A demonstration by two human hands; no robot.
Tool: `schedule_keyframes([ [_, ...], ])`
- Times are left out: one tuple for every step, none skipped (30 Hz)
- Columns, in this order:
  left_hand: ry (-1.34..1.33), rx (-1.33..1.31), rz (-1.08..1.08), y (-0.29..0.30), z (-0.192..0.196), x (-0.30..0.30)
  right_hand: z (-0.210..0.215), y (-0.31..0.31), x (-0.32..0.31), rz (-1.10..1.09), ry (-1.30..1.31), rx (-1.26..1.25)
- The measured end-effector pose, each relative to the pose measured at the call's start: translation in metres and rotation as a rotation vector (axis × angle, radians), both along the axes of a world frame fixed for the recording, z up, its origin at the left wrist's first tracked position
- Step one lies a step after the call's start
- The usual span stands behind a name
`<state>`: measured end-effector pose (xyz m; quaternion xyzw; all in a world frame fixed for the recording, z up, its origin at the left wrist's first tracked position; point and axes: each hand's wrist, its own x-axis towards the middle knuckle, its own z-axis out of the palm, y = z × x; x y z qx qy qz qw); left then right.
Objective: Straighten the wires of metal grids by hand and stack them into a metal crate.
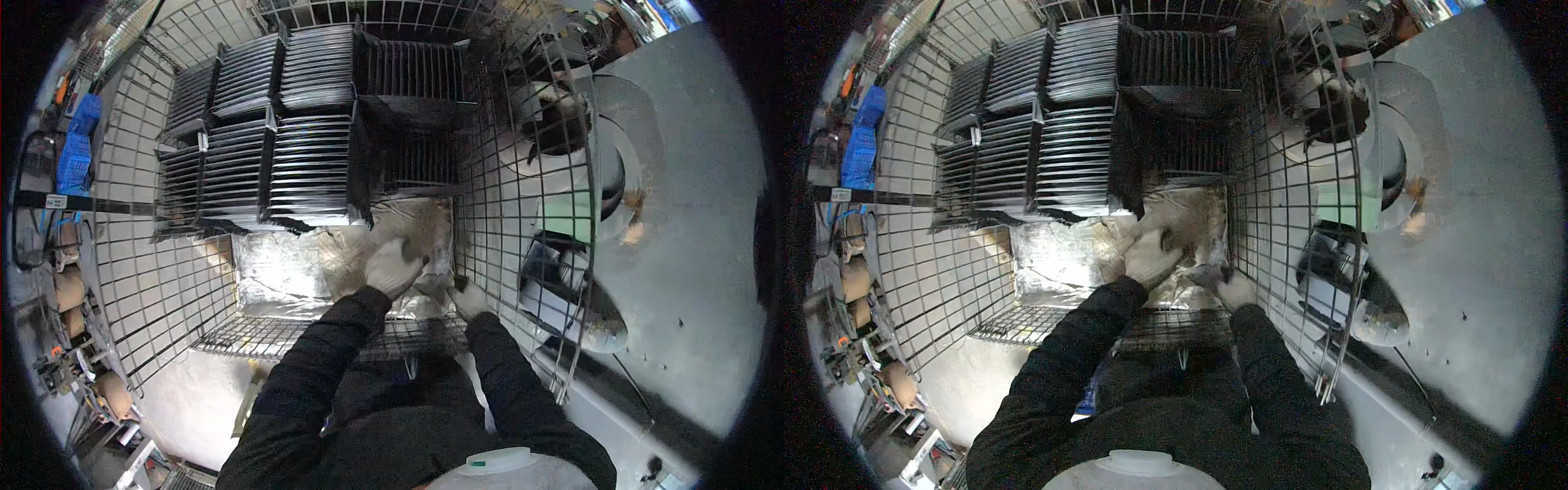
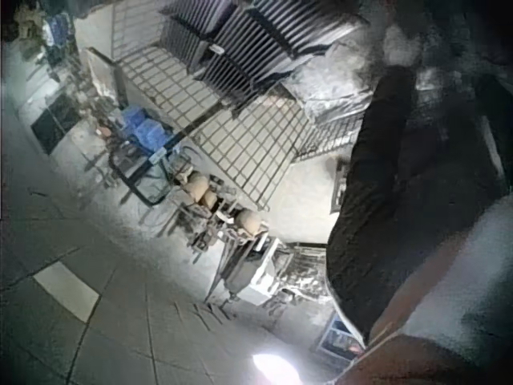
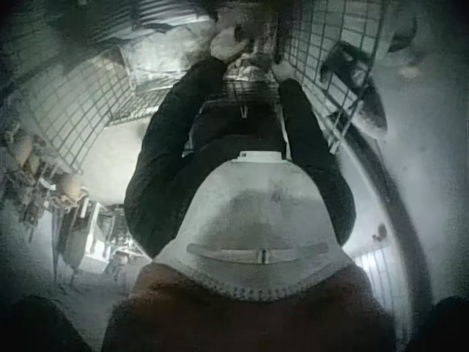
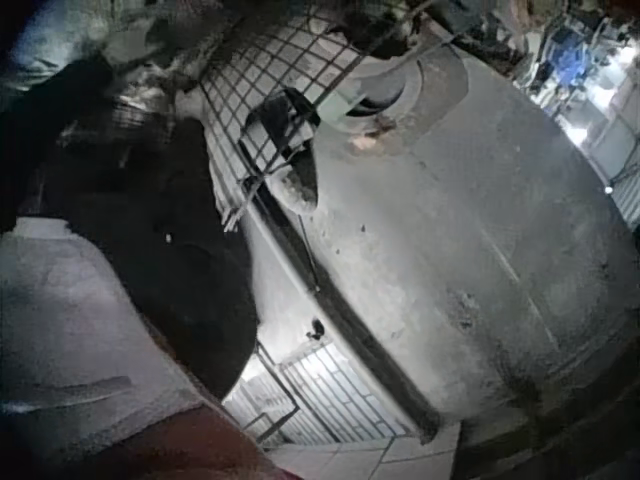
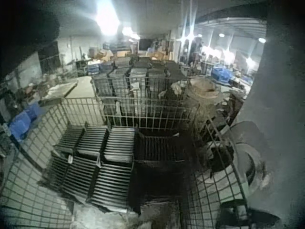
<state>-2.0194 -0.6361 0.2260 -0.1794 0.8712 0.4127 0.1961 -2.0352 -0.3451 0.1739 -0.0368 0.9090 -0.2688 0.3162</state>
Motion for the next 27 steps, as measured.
schedule_keyframes([
  [0.018, -0.012, 0.043, -0.002, -0.016, -0.028, -0.032, -0.006, -0.023, 0.041, 0.072, 0.052],
  [0.041, -0.027, 0.082, -0.003, -0.03, -0.057, -0.062, -0.014, -0.052, 0.08, 0.147, 0.102],
  [0.033, -0.031, 0.091, -0.007, -0.044, -0.081, -0.074, -0.036, -0.081, 0.004, 0.113, 0.086],
  [0.018, -0.086, 0.184, -0.013, -0.054, -0.102, -0.081, -0.062, -0.11, -0.068, 0.075, 0.064],
  [0.021, -0.109, 0.244, -0.005, -0.062, -0.133, -0.107, -0.057, -0.144, -0.134, 0.229, 0.078],
  [0.025, -0.09, 0.224, 0.003, -0.073, -0.162, -0.134, -0.05, -0.175, -0.198, 0.379, 0.093],
  [-0.011, -0.108, 0.318, -0.01, -0.089, -0.175, -0.138, -0.07, -0.202, -0.194, 0.203, 0.052],
  [-0.042, -0.128, 0.413, -0.023, -0.108, -0.184, -0.135, -0.092, -0.23, -0.188, 0.03, 0.012],
  [-0.036, -0.102, 0.39, -0.011, -0.128, -0.208, -0.158, -0.08, -0.264, -0.181, 0.247, 0.031],
  [-0.004, -0.132, 0.398, 0.014, -0.148, -0.236, -0.18, -0.05, -0.297, -0.18, 0.473, 0.076],
  [-0.01, -0.223, 0.443, 0.01, -0.176, -0.238, -0.184, -0.066, -0.314, -0.165, 0.373, -0.112],
  [-0.045, -0.25, 0.449, 0.0, -0.209, -0.231, -0.181, -0.09, -0.323, -0.148, 0.261, -0.308],
  [0.025, -0.35, 0.439, -0.002, -0.242, -0.231, -0.183, -0.1, -0.334, -0.151, 0.246, -0.316],
  [0.095, -0.482, 0.44, -0.021, -0.27, -0.226, -0.182, -0.127, -0.341, -0.109, 0.201, -0.317],
  [0.001, -0.426, 0.505, -0.063, -0.296, -0.215, -0.175, -0.177, -0.336, -0.045, 0.139, -0.359],
  [-0.022, -0.36, 0.465, -0.021, -0.3, -0.226, -0.197, -0.138, -0.349, -0.043, 0.112, -0.248],
  [-0.13, -0.282, 0.331, 0.031, -0.269, -0.25, -0.209, -0.077, -0.366, -0.066, 0.094, -0.116],
  [-0.231, -0.27, 0.229, 0.044, -0.24, -0.26, -0.206, -0.056, -0.372, -0.059, 0.065, -0.051],
  [-0.264, -0.329, 0.254, 0.013, -0.241, -0.244, -0.196, -0.097, -0.358, -0.04, 0.026, -0.108],
  [-0.283, -0.396, 0.31, -0.017, -0.243, -0.232, -0.173, -0.134, -0.345, -0.043, -0.111, -0.168],
  [-0.293, -0.453, 0.357, -0.039, -0.243, -0.224, -0.161, -0.157, -0.338, -0.05, -0.239, -0.214],
  [-0.282, -0.447, 0.353, -0.043, -0.236, -0.232, -0.175, -0.149, -0.35, -0.056, -0.228, -0.21],
  [-0.23, -0.386, 0.315, -0.039, -0.227, -0.246, -0.209, -0.122, -0.371, 0.313, -0.084, -0.108],
  [-0.177, -0.314, 0.274, -0.029, -0.22, -0.261, -0.244, -0.09, -0.394, 0.679, 0.053, 0.017],
  [-0.153, -0.272, 0.256, -0.016, -0.213, -0.284, -0.272, -0.053, -0.423, 0.662, 0.065, 0.066],
  [-0.253, -0.215, 0.093, 0.004, -0.208, -0.315, -0.294, -0.003, -0.457, 0.33, -0.225, -0.21],
  [-0.355, -0.173, -0.069, 0.018, -0.209, -0.338, -0.298, 0.035, -0.477, -0.019, -0.489, -0.498],
])
